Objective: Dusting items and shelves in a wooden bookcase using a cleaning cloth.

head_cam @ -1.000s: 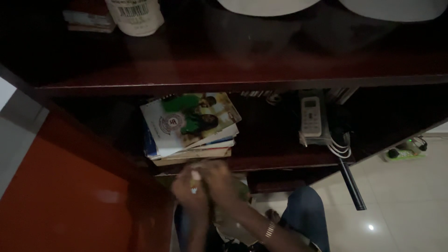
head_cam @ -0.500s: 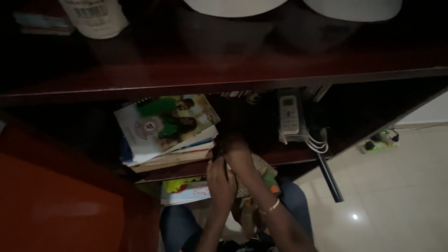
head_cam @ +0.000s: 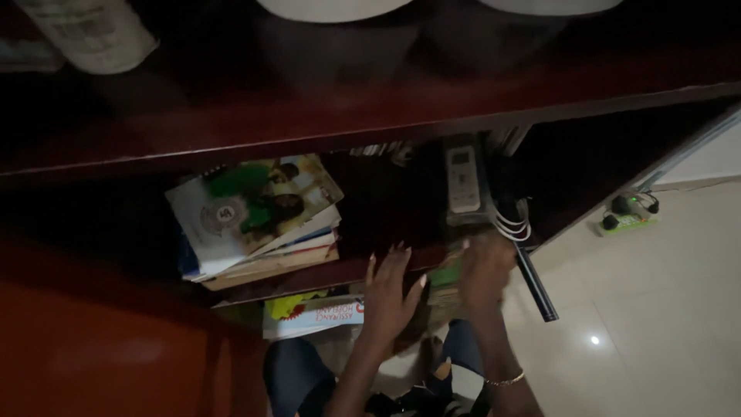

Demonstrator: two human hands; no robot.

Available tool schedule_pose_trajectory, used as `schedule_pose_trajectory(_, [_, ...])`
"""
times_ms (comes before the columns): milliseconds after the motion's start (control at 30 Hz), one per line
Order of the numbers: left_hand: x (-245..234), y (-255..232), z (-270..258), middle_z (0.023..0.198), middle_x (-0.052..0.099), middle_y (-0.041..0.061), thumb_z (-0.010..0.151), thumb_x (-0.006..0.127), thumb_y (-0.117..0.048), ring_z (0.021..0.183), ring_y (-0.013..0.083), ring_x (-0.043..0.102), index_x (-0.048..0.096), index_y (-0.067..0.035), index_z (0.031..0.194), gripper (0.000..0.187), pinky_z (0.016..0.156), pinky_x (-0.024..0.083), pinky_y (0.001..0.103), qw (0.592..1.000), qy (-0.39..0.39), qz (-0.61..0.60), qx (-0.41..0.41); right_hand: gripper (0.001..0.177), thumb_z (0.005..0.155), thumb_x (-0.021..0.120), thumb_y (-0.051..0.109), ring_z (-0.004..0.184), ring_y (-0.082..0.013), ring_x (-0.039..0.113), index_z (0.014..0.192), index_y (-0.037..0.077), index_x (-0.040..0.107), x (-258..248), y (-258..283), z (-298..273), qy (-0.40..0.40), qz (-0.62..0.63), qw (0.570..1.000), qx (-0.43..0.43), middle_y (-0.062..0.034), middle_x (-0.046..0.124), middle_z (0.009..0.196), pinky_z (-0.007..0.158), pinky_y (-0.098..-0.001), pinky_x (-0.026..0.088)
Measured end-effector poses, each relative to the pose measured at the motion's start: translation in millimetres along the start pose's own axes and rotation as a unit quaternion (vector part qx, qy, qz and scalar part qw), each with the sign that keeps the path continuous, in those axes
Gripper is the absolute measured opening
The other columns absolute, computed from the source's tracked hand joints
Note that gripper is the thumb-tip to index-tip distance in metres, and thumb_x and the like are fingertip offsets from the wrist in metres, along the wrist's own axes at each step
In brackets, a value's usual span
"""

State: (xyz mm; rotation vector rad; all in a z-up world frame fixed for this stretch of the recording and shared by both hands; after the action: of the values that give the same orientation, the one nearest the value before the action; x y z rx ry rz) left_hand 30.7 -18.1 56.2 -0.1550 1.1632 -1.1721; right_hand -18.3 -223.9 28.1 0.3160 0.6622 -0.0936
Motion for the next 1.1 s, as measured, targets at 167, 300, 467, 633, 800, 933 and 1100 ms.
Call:
schedule_pose_trajectory(167, [10,0,-2,0.152,0.054,0.020,0.105,0.056,-0.041,0.143,0.0360,0.048,0.052,-0.005,0.150,0.058,0.121,0.024,0.056,0.999,0.026,0.025,0.006,0.034,0.111,0.055,0.022,0.112,-0.0439,0.053,0.135,-0.001,0.051,35,-23,-32,0.067,0.019,0.988,0.136,-0.0290,0.055,0.125,0.098,-0.0546,0.044])
schedule_pose_trajectory(300, [4,6,13,0.147,0.059,0.017,0.105,0.050,-0.041,0.139,0.0328,0.054,0.052,-0.006,0.152,0.058,0.124,0.028,0.052,0.997,0.029,-0.036,-0.067,0.067,0.089,0.071,0.036,0.110,-0.0487,0.048,0.132,-0.011,0.052,12,51,-21,0.114,-0.040,0.988,0.101,-0.0340,0.051,0.124,0.095,-0.0590,0.039])
schedule_pose_trajectory(467, [3,3,8,0.149,0.056,0.022,0.106,0.050,-0.040,0.138,0.0377,0.052,0.051,-0.002,0.150,0.059,0.121,0.030,0.051,0.997,-0.009,-0.060,-0.052,0.041,0.084,0.062,0.006,0.118,-0.0408,0.051,0.125,0.004,0.069,-15,95,2,0.094,0.015,0.995,-0.005,-0.0196,0.056,0.138,0.098,-0.0517,0.041])
schedule_pose_trajectory(633, [21,22,-1,0.151,0.054,0.021,0.106,0.053,-0.041,0.141,0.0410,0.048,0.054,-0.003,0.148,0.057,0.120,0.032,0.051,0.996,-0.001,-0.047,-0.070,0.034,0.086,0.074,0.014,0.103,-0.0423,0.051,0.115,-0.002,0.069,6,21,-3,0.159,0.000,0.987,0.027,-0.0218,0.057,0.124,0.087,-0.0551,0.043])
schedule_pose_trajectory(800, [15,7,0,0.157,0.050,0.021,0.105,0.057,-0.041,0.143,0.0426,0.047,0.049,-0.008,0.153,0.059,0.122,0.029,0.054,1.000,0.008,0.011,-0.023,0.032,0.084,0.073,0.011,0.099,-0.0405,0.051,0.113,-0.001,0.070,-43,19,31,0.066,-0.024,0.998,0.012,-0.0262,0.057,0.127,0.078,-0.0529,0.043])
schedule_pose_trajectory(933, [-6,-40,10,0.154,0.050,0.022,0.093,0.065,-0.041,0.142,0.0449,0.047,0.050,-0.011,0.149,0.065,0.119,0.026,0.060,0.992,0.013,0.108,0.062,0.039,0.083,0.070,0.008,0.100,-0.0418,0.051,0.120,-0.002,0.070,-25,24,-12,0.069,-0.080,0.994,0.009,-0.0262,0.057,0.123,0.079,-0.0507,0.045])
schedule_pose_trajectory(1100, [41,36,-19,0.147,0.061,0.016,0.090,0.063,-0.022,0.134,0.0394,0.058,0.061,-0.013,0.143,0.054,0.125,0.030,0.055,0.997,0.073,-0.028,-0.011,0.034,0.084,0.071,0.010,0.095,-0.0389,0.053,0.117,0.006,0.077,-38,91,32,0.106,0.083,0.989,-0.061,-0.0197,0.062,0.110,0.079,-0.0511,0.046])
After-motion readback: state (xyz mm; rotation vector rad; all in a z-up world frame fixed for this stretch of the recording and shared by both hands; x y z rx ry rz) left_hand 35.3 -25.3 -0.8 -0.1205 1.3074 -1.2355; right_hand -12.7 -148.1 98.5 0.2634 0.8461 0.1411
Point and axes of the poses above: each hand's wrist, its own z-axis towards the middle knuckle, its own x-axis out of the palm, y = z × x, the point moved 5 cm from there along z, towards the middle knuckle
